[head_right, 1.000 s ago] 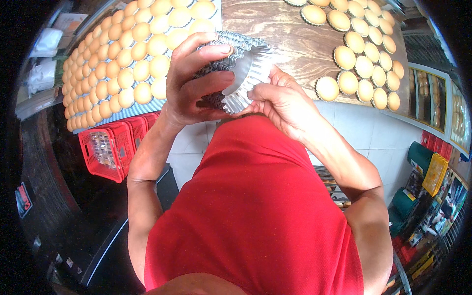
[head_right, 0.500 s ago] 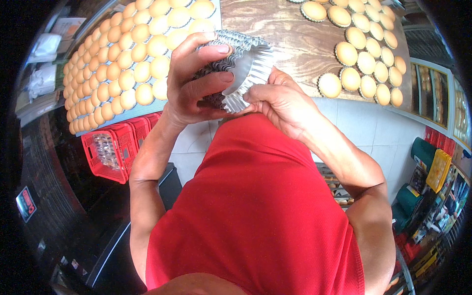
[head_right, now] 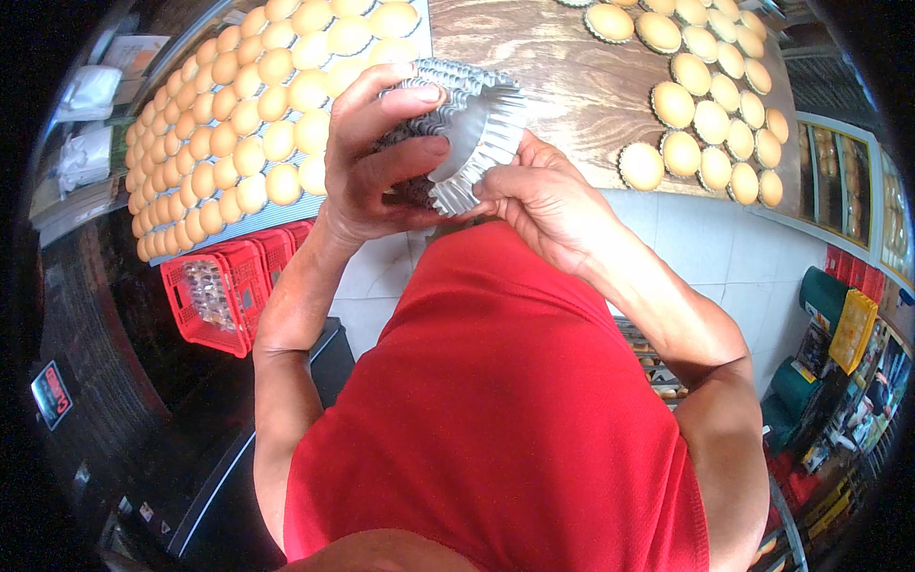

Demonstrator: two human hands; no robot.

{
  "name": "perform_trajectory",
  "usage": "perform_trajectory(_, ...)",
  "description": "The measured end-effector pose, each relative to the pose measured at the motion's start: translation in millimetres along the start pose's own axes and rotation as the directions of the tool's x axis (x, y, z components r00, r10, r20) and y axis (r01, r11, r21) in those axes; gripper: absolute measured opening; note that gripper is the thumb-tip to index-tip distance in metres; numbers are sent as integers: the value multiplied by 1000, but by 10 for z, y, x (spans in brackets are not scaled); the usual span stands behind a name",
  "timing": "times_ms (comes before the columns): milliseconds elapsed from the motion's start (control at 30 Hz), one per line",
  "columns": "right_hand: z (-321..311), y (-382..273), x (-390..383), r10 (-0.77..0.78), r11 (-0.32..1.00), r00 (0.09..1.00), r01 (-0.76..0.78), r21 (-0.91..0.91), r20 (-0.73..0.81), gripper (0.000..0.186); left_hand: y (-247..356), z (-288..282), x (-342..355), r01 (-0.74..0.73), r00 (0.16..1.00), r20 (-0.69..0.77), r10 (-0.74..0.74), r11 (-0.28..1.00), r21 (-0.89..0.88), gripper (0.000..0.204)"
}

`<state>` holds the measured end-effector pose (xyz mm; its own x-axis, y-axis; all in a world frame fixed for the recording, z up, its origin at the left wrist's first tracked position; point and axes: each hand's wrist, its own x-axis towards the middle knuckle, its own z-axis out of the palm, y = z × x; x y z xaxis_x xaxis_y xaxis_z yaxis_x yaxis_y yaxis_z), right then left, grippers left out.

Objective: The person places small round pastries into metal tart molds by hand one at a time.

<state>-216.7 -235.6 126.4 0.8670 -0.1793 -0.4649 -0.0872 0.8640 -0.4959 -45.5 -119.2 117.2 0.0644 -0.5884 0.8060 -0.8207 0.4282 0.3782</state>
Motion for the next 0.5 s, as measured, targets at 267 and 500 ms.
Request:
perform_trajectory(267, 63, -10, 59, 58, 995, 998, -58, 76, 5, 32, 28, -22, 3, -8, 1000, -3, 8, 999, 33, 45)
perform_trajectory(500, 105, -11, 38, 88, 992, 996, -85, 93, -29, 34, 51, 5, -22, -47, 999, -6, 47, 997, 55, 46)
